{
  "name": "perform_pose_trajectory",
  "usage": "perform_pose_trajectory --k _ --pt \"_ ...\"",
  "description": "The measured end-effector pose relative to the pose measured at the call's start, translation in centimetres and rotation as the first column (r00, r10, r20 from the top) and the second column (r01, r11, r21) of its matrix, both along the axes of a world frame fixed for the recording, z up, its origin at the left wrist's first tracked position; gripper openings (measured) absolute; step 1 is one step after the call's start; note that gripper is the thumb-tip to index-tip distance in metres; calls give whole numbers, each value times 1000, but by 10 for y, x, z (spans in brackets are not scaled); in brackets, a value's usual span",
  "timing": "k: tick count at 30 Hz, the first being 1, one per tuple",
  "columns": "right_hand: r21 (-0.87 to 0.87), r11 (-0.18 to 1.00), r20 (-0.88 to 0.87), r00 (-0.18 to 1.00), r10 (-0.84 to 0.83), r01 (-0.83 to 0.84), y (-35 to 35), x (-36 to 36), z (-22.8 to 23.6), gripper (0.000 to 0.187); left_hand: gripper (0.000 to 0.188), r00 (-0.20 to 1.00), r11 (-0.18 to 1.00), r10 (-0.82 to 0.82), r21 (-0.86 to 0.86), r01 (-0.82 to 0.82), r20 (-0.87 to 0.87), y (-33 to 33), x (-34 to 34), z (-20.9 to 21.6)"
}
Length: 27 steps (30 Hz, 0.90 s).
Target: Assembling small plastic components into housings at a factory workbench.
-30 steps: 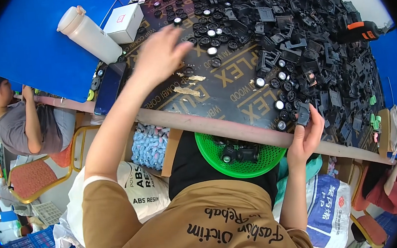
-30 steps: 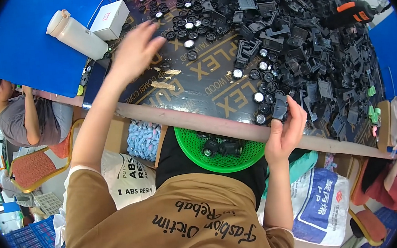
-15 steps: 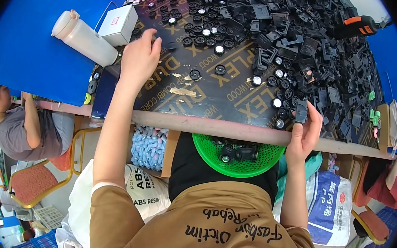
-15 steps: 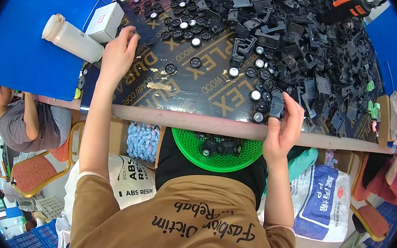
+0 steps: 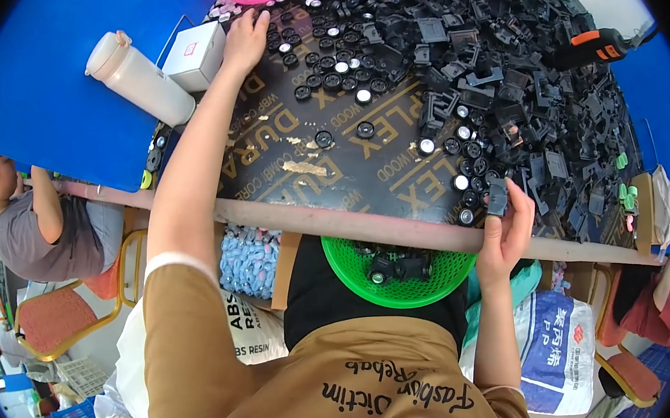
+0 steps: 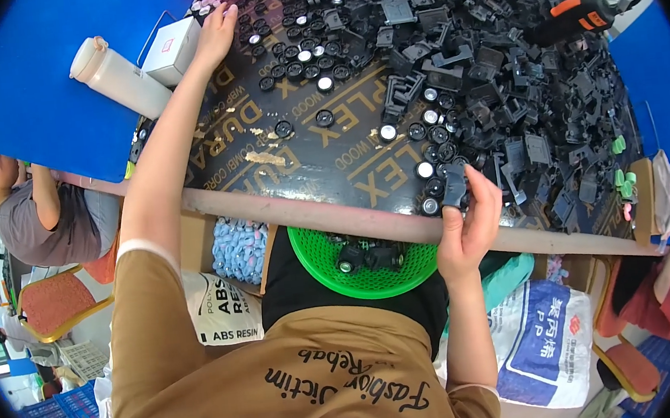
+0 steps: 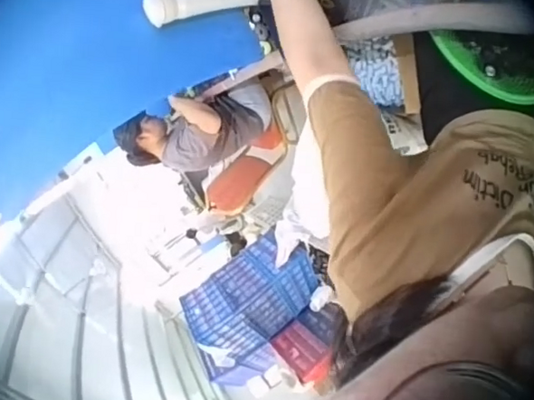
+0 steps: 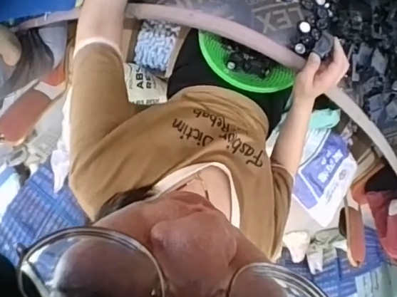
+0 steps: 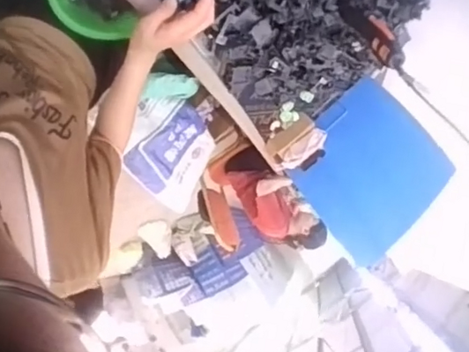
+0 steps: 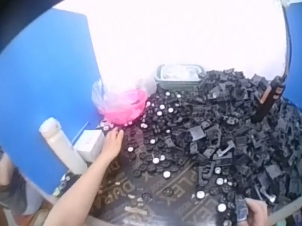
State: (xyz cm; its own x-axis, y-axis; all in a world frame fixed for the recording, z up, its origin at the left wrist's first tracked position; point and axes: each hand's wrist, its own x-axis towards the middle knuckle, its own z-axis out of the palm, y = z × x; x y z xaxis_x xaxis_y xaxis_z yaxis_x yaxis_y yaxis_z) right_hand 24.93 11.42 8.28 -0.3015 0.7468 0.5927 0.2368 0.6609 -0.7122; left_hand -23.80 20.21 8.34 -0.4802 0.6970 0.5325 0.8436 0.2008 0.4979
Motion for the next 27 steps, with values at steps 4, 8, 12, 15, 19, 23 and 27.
perform_pose_trajectory --k 4,8,12,15,19,23,27 --pt "13 999 -13 999 44 -44 0 -3 0 40 55 993 990 -103 -106 96 -61 39 -71 -18" --pt "-33 999 -47 999 2 -4 -4 1 -2 43 54 997 993 -55 -105 49 -55 68 -49 -21" --pt "-70 997 -42 999 16 -19 -3 4 -2 43 54 970 965 -241 -97 242 28 88 -30 -16" --pt "-50 998 -41 999 28 -30 -4 2 1 43 53 920 927 -350 -76 367 177 95 -41 -16" --pt "-23 999 -14 999 31 -31 -1 2 -3 45 56 950 943 -311 -115 312 27 106 -33 -19" --pt "-2 1000 -60 998 30 -30 -1 -1 -1 47 56 913 926 -337 -92 365 231 103 4 -16" --pt "-131 991 -160 987 20 -41 -6 -2 4 40 51 869 866 -493 -81 494 26 60 63 -12"
